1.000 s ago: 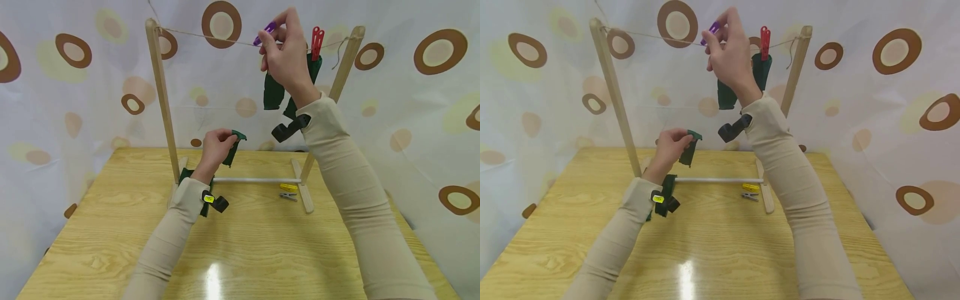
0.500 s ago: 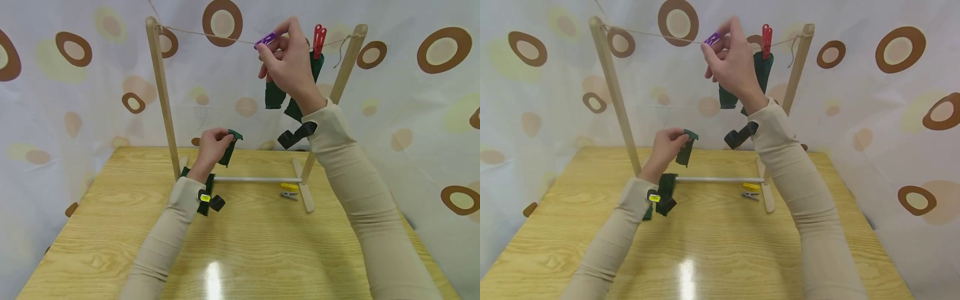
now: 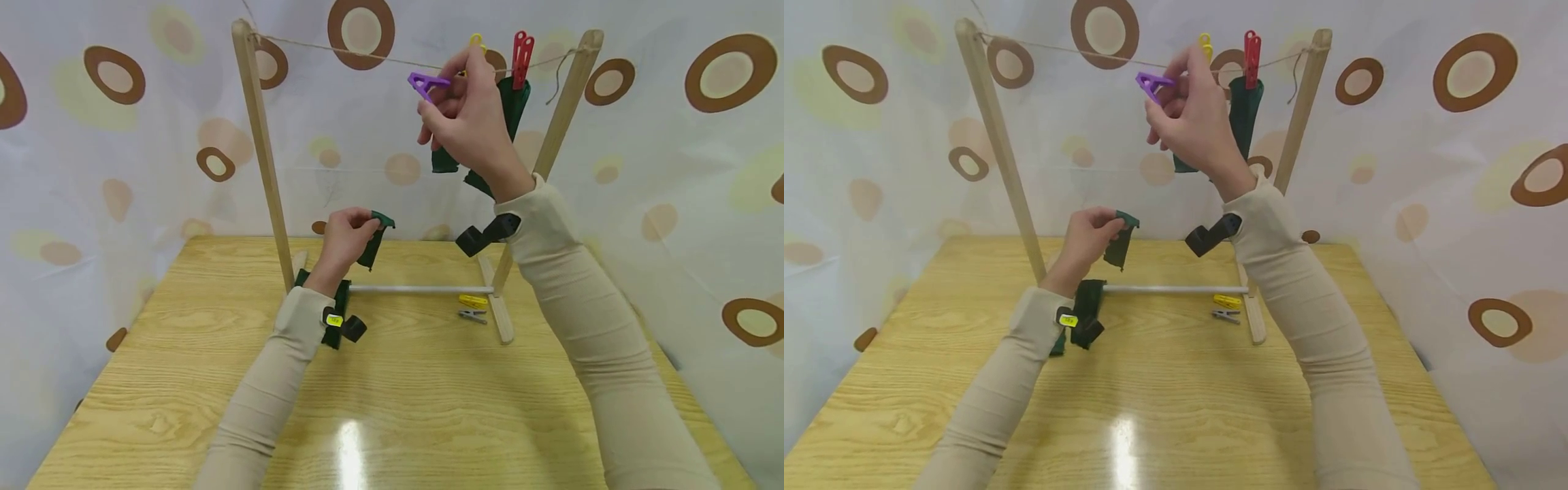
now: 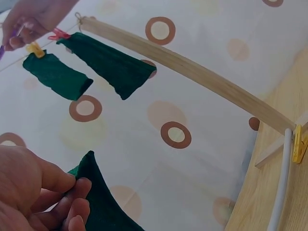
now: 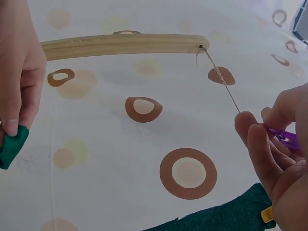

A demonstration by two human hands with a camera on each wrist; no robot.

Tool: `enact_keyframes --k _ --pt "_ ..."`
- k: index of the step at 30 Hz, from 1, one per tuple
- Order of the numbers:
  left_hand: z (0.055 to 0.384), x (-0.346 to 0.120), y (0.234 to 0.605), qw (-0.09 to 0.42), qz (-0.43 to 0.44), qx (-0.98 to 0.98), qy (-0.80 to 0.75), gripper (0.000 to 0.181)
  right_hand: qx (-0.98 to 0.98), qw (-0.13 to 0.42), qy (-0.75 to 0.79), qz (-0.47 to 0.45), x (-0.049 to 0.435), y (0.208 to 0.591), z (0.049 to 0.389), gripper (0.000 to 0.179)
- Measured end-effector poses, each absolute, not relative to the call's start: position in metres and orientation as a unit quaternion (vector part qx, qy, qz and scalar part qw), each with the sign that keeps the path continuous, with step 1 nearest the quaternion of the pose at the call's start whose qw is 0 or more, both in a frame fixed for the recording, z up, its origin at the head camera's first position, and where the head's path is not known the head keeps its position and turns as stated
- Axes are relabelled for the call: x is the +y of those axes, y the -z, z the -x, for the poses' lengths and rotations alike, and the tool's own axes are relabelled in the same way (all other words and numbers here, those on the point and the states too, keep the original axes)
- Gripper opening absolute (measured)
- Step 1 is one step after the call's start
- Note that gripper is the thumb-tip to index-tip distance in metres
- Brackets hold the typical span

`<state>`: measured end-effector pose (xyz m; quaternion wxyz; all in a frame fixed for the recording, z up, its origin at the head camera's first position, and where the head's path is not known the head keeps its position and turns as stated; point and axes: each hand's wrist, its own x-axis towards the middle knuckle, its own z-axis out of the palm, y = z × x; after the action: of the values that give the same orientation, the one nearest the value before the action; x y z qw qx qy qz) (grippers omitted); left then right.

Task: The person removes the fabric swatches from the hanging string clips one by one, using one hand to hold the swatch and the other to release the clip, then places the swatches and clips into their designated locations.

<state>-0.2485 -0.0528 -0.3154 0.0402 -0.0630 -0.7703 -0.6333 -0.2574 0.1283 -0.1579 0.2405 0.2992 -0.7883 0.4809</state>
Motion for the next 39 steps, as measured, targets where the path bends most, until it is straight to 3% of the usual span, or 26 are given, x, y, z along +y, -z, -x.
enact_keyframes --k 20,39 --pt "0.254 -0.055 0.328 0.009 0.032 -0.789 0.613 0.022 -0.828 0.161 -0.421 -0.334 0.159 0.209 0.236 0.029" --pt "0.254 -0.062 0.35 -0.001 0.026 -0.804 0.594 0.025 -0.878 0.07 -0.379 -0.285 0.198 0.274 0.223 0.027"
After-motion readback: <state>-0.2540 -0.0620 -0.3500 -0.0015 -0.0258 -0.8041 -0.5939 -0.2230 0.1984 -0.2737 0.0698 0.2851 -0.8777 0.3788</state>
